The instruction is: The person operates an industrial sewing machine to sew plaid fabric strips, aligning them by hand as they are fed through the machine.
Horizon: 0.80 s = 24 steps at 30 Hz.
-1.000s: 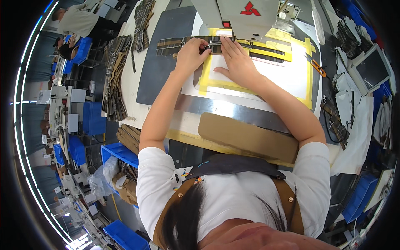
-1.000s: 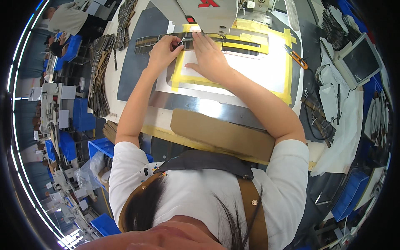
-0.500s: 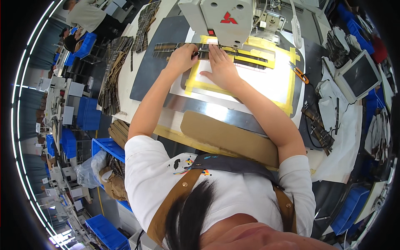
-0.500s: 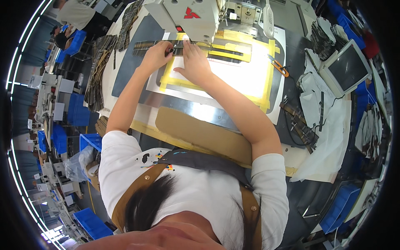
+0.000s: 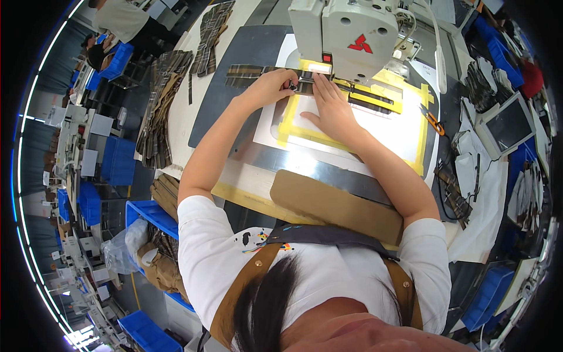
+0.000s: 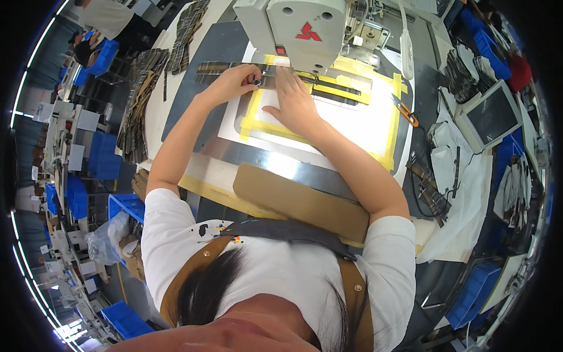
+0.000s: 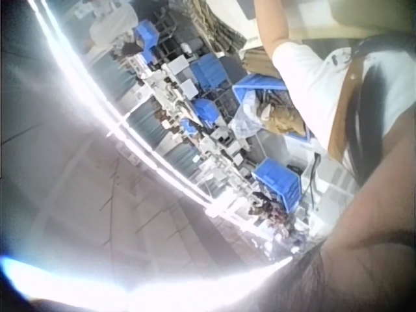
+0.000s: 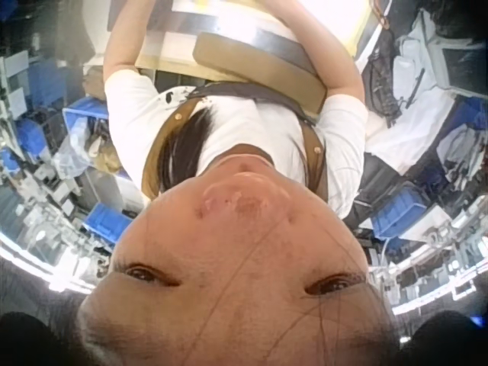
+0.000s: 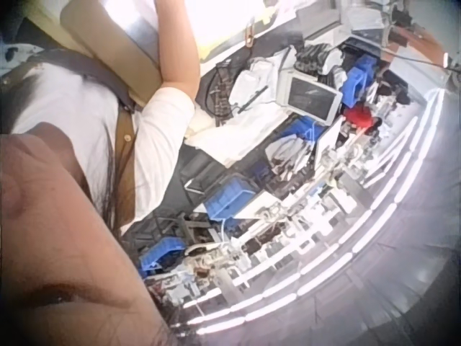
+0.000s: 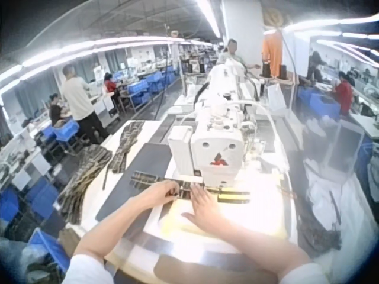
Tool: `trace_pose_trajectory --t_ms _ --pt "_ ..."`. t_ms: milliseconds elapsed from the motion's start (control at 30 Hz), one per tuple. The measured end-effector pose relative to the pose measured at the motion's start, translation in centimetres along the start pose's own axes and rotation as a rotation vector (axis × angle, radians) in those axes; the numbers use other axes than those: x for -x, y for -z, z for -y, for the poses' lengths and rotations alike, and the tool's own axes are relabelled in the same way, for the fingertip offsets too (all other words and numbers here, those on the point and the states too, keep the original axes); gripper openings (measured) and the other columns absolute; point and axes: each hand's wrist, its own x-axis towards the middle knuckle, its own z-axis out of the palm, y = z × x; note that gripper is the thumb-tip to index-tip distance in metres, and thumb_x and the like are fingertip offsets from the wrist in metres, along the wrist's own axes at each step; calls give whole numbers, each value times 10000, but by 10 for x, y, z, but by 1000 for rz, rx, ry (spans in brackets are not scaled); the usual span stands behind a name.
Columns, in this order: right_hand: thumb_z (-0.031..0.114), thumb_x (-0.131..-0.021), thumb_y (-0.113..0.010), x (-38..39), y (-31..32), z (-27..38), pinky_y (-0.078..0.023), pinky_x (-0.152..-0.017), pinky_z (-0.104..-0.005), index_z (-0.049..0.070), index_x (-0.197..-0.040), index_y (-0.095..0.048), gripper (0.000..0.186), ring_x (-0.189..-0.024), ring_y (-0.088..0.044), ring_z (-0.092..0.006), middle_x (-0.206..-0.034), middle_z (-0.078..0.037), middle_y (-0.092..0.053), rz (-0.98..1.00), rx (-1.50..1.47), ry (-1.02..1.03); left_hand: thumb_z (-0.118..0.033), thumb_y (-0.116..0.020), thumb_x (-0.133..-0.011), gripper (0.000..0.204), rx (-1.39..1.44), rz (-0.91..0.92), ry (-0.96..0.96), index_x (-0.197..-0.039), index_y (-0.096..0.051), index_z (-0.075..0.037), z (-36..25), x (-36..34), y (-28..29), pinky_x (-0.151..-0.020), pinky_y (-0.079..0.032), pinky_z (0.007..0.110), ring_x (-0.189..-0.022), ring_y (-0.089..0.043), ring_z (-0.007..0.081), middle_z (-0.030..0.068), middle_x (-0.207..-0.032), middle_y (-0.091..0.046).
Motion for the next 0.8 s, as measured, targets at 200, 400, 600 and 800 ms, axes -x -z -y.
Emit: trace_pose_trajectory --t_ms 200,400,600,800 --pt "521 -954 -705 0 5 3 -273 -1285 -491 -177 -1473 -447 908 -1553 -324 -409 -1654 -296 -341 12 28 29 -110 -759 -952 184 217 48 144 -1080 -653 -30 16 -3 -3 -697 -528 290 -770 -619 119 40 -895 -651" --pt "518 -984 -674 -1 8 4 -253 -1292 -491 -174 -1494 -434 892 -1578 -292 -393 -1695 -272 -285 22 -7 -5 -131 -673 -1050 178 891 -193 350 -1158 -676 10 27 -16 -23 -798 -605 218 -868 -720 98 50 -1049 -722" --pt "520 -980 -681 -1 9 4 -229 -1304 -485 -168 -1513 -401 914 -1606 -236 -371 -1705 -265 -263 31 -51 -22 -84 -606 -1080 267 1120 -244 397 -1299 -646 64 17 -27 -25 -961 -614 243 -1068 -749 173 121 -1211 -725" --pt "507 -906 -762 1 8 3 -253 -1295 -496 -178 -1475 -424 952 -1560 -304 -417 -1653 -297 -330 -29 -5 15 -63 -582 -1087 275 1093 -302 327 -1333 -584 59 12 -32 -33 -965 -618 259 -1082 -748 201 153 -1232 -713"
